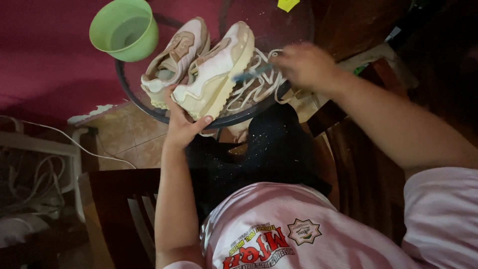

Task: The person scrubs a white sneaker with a toothbrush, focusing on the upper and side panels. The shoe is held in the left hand while the right hand applies the brush in repetitive strokes. The other shoe remains on the table.

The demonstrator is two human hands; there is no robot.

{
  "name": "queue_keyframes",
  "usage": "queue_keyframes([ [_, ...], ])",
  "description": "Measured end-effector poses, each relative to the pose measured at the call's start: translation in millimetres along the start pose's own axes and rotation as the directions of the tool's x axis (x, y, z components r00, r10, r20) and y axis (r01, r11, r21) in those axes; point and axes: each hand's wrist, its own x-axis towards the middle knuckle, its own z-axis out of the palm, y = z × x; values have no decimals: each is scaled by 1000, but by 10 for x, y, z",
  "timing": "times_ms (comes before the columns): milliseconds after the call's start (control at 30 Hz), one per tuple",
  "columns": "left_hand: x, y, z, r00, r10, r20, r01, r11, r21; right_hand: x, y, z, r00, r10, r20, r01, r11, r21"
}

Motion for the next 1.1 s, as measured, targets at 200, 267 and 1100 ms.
queue_keyframes([
  [200,5,-77,-8,1000,3,-6,-3,1000,1,175,652,263,797,-279,-535,223,960,-169],
  [267,14,-85,-10,998,70,0,-70,997,-13,10,127,25,989,-23,-148,7,994,-109],
  [1100,62,-27,26,996,10,85,-1,994,-106,-48,-439,569,671,-438,-598,258,894,-366],
])
